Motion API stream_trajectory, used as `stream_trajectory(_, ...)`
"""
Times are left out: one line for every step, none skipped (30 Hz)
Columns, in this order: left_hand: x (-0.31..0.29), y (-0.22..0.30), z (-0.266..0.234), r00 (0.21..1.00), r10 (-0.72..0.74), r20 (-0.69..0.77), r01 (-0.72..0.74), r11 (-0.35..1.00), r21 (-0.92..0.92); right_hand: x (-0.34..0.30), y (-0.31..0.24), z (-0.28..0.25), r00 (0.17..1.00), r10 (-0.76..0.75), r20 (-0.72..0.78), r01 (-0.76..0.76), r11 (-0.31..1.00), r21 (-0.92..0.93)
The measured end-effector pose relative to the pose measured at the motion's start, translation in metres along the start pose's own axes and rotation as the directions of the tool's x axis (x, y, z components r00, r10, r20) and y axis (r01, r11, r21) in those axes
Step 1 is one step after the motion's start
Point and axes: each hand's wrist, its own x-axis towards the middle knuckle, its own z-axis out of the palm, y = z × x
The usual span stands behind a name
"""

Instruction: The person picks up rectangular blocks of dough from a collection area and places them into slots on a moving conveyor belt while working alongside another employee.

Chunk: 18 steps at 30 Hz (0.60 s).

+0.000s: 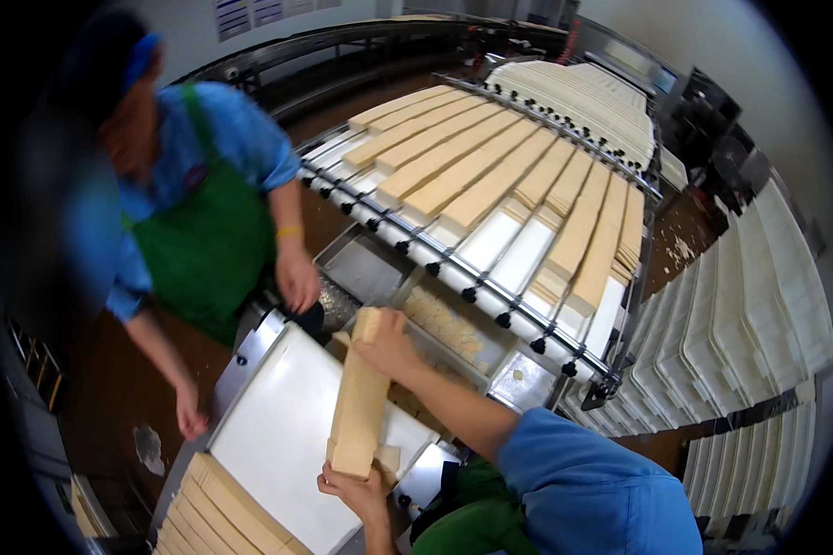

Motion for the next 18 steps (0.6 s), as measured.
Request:
stream_trajectory(0.001, 0.02, 0.009, 0.998, 0.061, 0.009, -0.061, 0.998, -0.025, 0.005, 0.012, -0.031, 0.998, 0.035, -0.052, -0.033, 0.998, 0.052)
stream_trajectory(0.002, 0.038, 0.02, 0.993, 0.118, 0.014, -0.117, 0.992, -0.052, 0.012, 0.028, -0.06, 0.985, 0.01, -0.172, -0.004, 0.999, 0.033)
stream_trajectory(0.003, 0.056, 0.035, 0.973, 0.228, 0.029, -0.227, 0.973, -0.026, 0.021, 0.045, -0.092, 0.956, -0.019, -0.292, 0.021, 1.0, 0.004)
stream_trajectory(0.005, 0.074, 0.05, 0.943, 0.331, 0.043, -0.332, 0.943, 0.003, 0.033, 0.065, -0.12, 0.919, -0.04, -0.391, 0.061, 0.997, 0.042)
stream_trajectory(0.009, 0.09, 0.063, 0.905, 0.422, 0.049, -0.424, 0.905, 0.039, 0.037, 0.058, -0.157, 0.946, 0.097, -0.309, -0.07, 0.993, 0.096)
stream_trajectory(0.009, 0.116, 0.079, 0.889, 0.447, 0.096, -0.446, 0.894, -0.028, 0.052, 0.08, -0.184, 0.918, 0.113, -0.381, -0.098, 0.993, 0.059)
stream_trajectory(0.008, 0.142, 0.091, 0.874, 0.467, 0.137, -0.46, 0.884, -0.084, 0.065, 0.095, -0.206, 0.895, 0.096, -0.435, -0.075, 0.995, 0.063)
stream_trajectory(0.009, 0.162, 0.104, 0.854, 0.489, 0.175, -0.47, 0.871, -0.141, 0.081, 0.11, -0.226, 0.875, 0.125, -0.468, -0.153, 0.988, -0.022)
stream_trajectory(0.013, 0.176, 0.116, 0.831, 0.518, 0.203, -0.49, 0.855, -0.172, 0.098, 0.122, -0.245, 0.896, 0.149, -0.417, -0.207, 0.974, -0.095)
stream_trajectory(0.015, 0.188, 0.128, 0.804, 0.547, 0.234, -0.509, 0.836, -0.205, 0.113, 0.135, -0.262, 0.912, 0.181, -0.368, -0.257, 0.952, -0.169)
stream_trajectory(0.017, 0.2, 0.138, 0.776, 0.574, 0.261, -0.525, 0.817, -0.237, 0.129, 0.147, -0.279, 0.933, 0.157, -0.322, -0.258, 0.919, -0.297)
stream_trajectory(0.019, 0.211, 0.148, 0.779, 0.536, 0.325, -0.458, 0.841, -0.289, 0.147, 0.162, -0.29, 0.952, 0.145, -0.269, -0.251, 0.872, -0.42)
stream_trajectory(0.02, 0.224, 0.156, 0.774, 0.499, 0.389, -0.385, 0.859, -0.337, 0.162, 0.175, -0.301, 0.967, 0.139, -0.214, -0.235, 0.811, -0.535)
stream_trajectory(0.02, 0.233, 0.164, 0.762, 0.463, 0.452, -0.307, 0.874, -0.378, 0.176, 0.187, -0.309, 0.965, 0.127, -0.23, -0.236, 0.803, -0.547)
stream_trajectory(0.022, 0.235, 0.175, 0.731, 0.534, 0.425, -0.414, 0.842, -0.346, 0.19, 0.196, -0.316, 0.963, 0.111, -0.247, -0.235, 0.797, -0.557)
stream_trajectory(0.021, 0.239, 0.186, 0.734, 0.521, 0.435, -0.393, 0.849, -0.353, 0.203, 0.205, -0.322, 0.96, 0.095, -0.263, -0.234, 0.789, -0.568)
stream_trajectory(0.021, 0.243, 0.195, 0.737, 0.508, 0.446, -0.372, 0.855, -0.361, 0.215, 0.213, -0.326, 0.95, 0.078, -0.303, -0.249, 0.775, -0.581)
stream_trajectory(0.023, 0.244, 0.2, 0.746, 0.489, 0.452, -0.351, 0.866, -0.357, 0.223, 0.213, -0.328, 0.951, 0.103, -0.292, -0.257, 0.79, -0.557)
